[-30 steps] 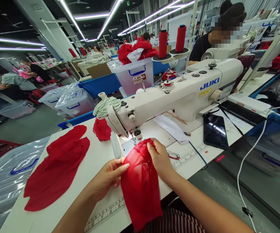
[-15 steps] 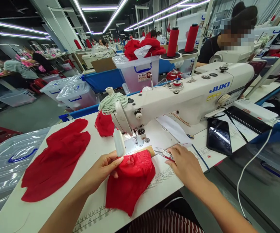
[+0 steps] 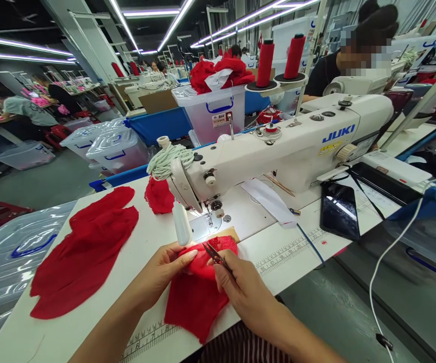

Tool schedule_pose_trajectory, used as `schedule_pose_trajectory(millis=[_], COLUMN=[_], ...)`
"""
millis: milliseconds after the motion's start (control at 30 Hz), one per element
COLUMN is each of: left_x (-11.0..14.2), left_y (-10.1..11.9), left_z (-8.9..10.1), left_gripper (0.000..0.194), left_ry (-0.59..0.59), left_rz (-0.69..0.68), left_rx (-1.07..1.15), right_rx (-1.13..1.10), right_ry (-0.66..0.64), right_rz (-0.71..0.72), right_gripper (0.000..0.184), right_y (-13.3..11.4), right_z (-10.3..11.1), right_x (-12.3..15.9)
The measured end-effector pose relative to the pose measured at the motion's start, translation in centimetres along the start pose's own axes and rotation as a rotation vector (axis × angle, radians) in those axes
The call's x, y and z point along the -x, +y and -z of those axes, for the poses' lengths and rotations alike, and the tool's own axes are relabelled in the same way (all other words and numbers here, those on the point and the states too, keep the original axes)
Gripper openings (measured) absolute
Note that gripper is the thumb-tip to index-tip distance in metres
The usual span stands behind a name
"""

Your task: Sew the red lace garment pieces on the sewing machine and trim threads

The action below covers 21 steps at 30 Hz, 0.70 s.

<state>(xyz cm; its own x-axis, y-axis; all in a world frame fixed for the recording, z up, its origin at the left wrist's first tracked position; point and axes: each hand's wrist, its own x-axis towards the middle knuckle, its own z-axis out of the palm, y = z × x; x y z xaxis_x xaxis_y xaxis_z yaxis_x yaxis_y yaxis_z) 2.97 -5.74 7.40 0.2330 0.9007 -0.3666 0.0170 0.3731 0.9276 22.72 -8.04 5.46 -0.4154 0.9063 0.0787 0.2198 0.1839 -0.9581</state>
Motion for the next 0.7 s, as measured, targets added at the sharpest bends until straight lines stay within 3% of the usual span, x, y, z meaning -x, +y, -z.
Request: schedule_pose_trajectory(millis=[167, 700], left_x=[0.11, 0.14], left_y=[-0.28, -0.03], left_z=[-0.02, -0.07], left_gripper=[0.027, 0.028], left_ry=[-0.001, 0.025], left_rz=[0.023, 0.020], left_rx=[0.040, 0.003], right_rx=[-0.047, 0.054], right_ry=[-0.035, -0.095], right_rz=[-0.133, -0.150], right_gripper=[0.031, 0.030], right_y=[-0.32, 0.20], right_z=[-0.90, -0.89], right_x=[-0.26, -0.67])
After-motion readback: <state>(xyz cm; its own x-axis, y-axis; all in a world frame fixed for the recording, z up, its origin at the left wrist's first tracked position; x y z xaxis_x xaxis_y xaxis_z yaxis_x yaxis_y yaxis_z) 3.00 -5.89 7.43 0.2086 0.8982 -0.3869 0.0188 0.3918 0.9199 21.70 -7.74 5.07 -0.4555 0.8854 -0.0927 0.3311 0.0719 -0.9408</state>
